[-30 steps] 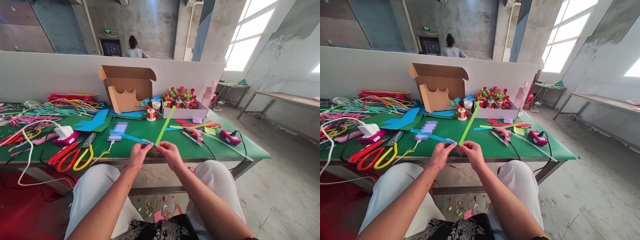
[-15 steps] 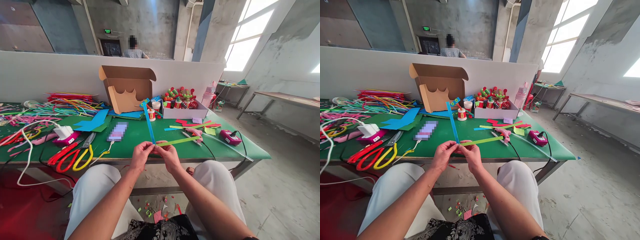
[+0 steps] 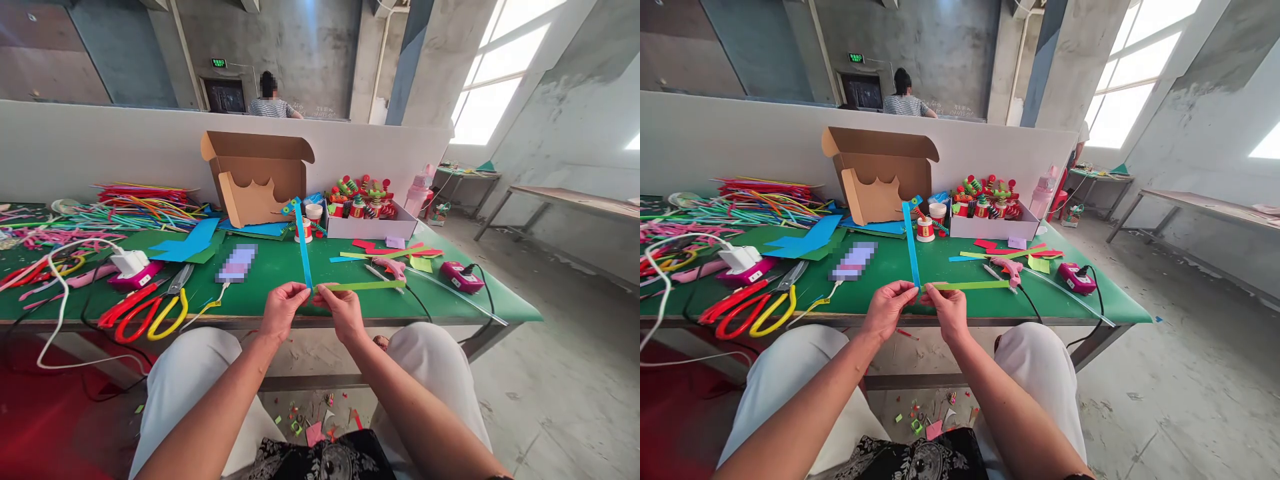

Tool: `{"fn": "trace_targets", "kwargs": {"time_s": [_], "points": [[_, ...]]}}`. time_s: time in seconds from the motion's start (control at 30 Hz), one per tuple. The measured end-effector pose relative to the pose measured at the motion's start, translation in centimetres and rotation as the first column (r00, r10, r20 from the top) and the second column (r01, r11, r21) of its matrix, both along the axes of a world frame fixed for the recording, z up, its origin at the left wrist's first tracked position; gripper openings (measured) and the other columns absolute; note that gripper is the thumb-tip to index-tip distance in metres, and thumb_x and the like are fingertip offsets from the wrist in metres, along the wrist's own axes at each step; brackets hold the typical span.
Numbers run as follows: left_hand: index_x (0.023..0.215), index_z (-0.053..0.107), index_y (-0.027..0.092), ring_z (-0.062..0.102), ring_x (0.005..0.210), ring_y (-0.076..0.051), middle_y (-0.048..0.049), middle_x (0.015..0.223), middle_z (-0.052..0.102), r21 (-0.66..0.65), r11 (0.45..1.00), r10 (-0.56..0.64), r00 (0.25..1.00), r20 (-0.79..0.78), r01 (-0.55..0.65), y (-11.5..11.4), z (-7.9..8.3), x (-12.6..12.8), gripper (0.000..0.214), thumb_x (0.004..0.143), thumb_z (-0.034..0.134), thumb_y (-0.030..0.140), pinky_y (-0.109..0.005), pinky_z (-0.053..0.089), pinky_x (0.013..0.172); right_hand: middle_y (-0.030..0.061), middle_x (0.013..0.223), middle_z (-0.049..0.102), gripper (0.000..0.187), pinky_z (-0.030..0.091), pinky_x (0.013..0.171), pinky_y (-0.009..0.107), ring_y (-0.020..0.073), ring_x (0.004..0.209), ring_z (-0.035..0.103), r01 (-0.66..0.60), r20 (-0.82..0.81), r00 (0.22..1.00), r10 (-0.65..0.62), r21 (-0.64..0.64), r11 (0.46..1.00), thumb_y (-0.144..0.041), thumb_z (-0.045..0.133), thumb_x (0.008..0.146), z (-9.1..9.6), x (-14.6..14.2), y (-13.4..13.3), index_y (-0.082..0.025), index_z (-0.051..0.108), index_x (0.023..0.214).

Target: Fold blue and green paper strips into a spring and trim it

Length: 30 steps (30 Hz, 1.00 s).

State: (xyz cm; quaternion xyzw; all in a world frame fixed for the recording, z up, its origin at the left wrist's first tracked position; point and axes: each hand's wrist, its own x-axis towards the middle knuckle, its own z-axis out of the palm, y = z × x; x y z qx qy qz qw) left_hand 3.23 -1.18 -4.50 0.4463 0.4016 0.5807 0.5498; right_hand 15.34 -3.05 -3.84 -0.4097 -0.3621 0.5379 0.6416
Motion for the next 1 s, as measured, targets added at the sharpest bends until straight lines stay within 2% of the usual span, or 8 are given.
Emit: {"fn": "trace_targets", "kwargs": {"time_s": [0.17, 0.27, 0.33, 0.4, 0.47, 0.57, 0.8, 1.0], "points": [[0.065, 0.068, 0.015, 0.052, 0.054, -0.01, 0.0006, 0.058, 0.062, -0.057, 0.997, 0.064, 0.996, 0.059, -0.061, 0.5, 0.4, -0.9, 0.03, 0.049, 0.083, 0.036, -0.024, 0.042, 0.056, -0.0009, 0.053, 0.065, 0.029, 0.054, 0.06, 0.029, 0.0132, 0.051, 0.06, 0.17, -0.066, 0.983, -0.169, 0.001, 0.985, -0.039, 0.085, 0.054, 1.0, 2.7, 1.5, -0.016, 0.068, 0.064], [0.065, 0.067, 0.015, 0.053, 0.054, -0.009, 0.0004, 0.058, 0.062, -0.083, 0.996, 0.031, 0.987, 0.157, -0.018, 0.5, 0.7, -1.1, 0.03, 0.048, 0.084, 0.033, -0.024, 0.043, 0.056, -0.0022, 0.053, 0.062, 0.036, 0.054, 0.061, 0.025, 0.0111, 0.053, 0.061, 0.332, -0.306, 0.9, -0.312, 0.015, 0.943, -0.05, 0.077, 0.064, 2.0, 4.8, 2.4, -0.018, 0.062, 0.058], [0.064, 0.067, 0.014, 0.053, 0.054, -0.009, 0.0005, 0.057, 0.062, -0.095, 0.994, -0.03, 0.975, 0.219, 0.052, 0.4, 0.9, -1.1, 0.03, 0.047, 0.085, 0.031, -0.023, 0.043, 0.055, -0.0027, 0.053, 0.061, 0.038, 0.055, 0.06, 0.023, 0.0099, 0.054, 0.061, 0.363, -0.422, 0.837, -0.349, -0.048, 0.93, -0.053, 0.073, 0.068, 2.3, 5.4, 2.6, -0.019, 0.06, 0.057], [0.064, 0.066, 0.014, 0.053, 0.054, -0.008, 0.0007, 0.056, 0.062, -0.103, 0.988, -0.082, 0.964, 0.252, 0.111, 0.1, 1.0, -0.8, 0.03, 0.048, 0.085, 0.03, -0.022, 0.043, 0.055, -0.0036, 0.051, 0.06, 0.033, 0.053, 0.056, 0.02, 0.0085, 0.051, 0.059, 0.25, -0.407, 0.873, -0.269, -0.098, 0.963, -0.044, 0.08, 0.062, 2.0, 4.9, 2.3, -0.019, 0.061, 0.058], [0.064, 0.067, 0.014, 0.054, 0.053, -0.008, 0.0008, 0.056, 0.062, -0.109, 0.985, -0.105, 0.962, 0.253, 0.136, -0.1, 0.9, -0.5, 0.029, 0.048, 0.085, 0.028, -0.022, 0.044, 0.054, -0.0028, 0.052, 0.061, 0.03, 0.051, 0.052, 0.02, 0.0083, 0.048, 0.057, -0.004, -0.301, 0.953, -0.033, -0.121, 0.993, -0.032, 0.088, 0.051, 1.3, 3.7, 1.7, -0.016, 0.064, 0.062], [0.064, 0.066, 0.014, 0.054, 0.053, -0.008, 0.0017, 0.056, 0.062, -0.107, 0.986, -0.101, 0.97, 0.219, 0.126, -0.3, 0.7, -0.1, 0.029, 0.048, 0.086, 0.029, -0.022, 0.044, 0.055, -0.0021, 0.055, 0.063, 0.034, 0.051, 0.054, 0.021, 0.0085, 0.051, 0.057, -0.23, -0.209, 0.955, 0.21, -0.079, 0.97, -0.031, 0.089, 0.048, 0.4, 1.7, 0.8, -0.015, 0.069, 0.07], [0.063, 0.067, 0.014, 0.056, 0.055, -0.009, 0.0, 0.06, 0.066, -0.088, 0.993, -0.058, 0.985, 0.163, 0.073, -0.5, 0.5, 0.2, 0.032, 0.048, 0.086, 0.035, -0.023, 0.045, 0.058, -0.0007, 0.061, 0.067, 0.033, 0.052, 0.067, 0.024, 0.0104, 0.059, 0.062, -0.264, -0.198, 0.947, 0.253, -0.031, 0.964, -0.031, 0.089, 0.049, 0.2, 0.8, 0.2, -0.016, 0.071, 0.072], [0.063, 0.067, 0.014, 0.057, 0.055, -0.011, -0.0005, 0.059, 0.066, -0.047, 0.998, -0.032, 0.992, 0.121, 0.038, -0.6, 0.6, 0.4, 0.033, 0.049, 0.085, 0.038, -0.025, 0.047, 0.059, -0.001, 0.065, 0.069, 0.031, 0.051, 0.064, 0.024, 0.0101, 0.059, 0.061, -0.222, -0.163, 0.963, 0.216, -0.018, 0.975, -0.037, 0.088, 0.052, -0.1, 0.2, 0.1, -0.018, 0.072, 0.07]]}}
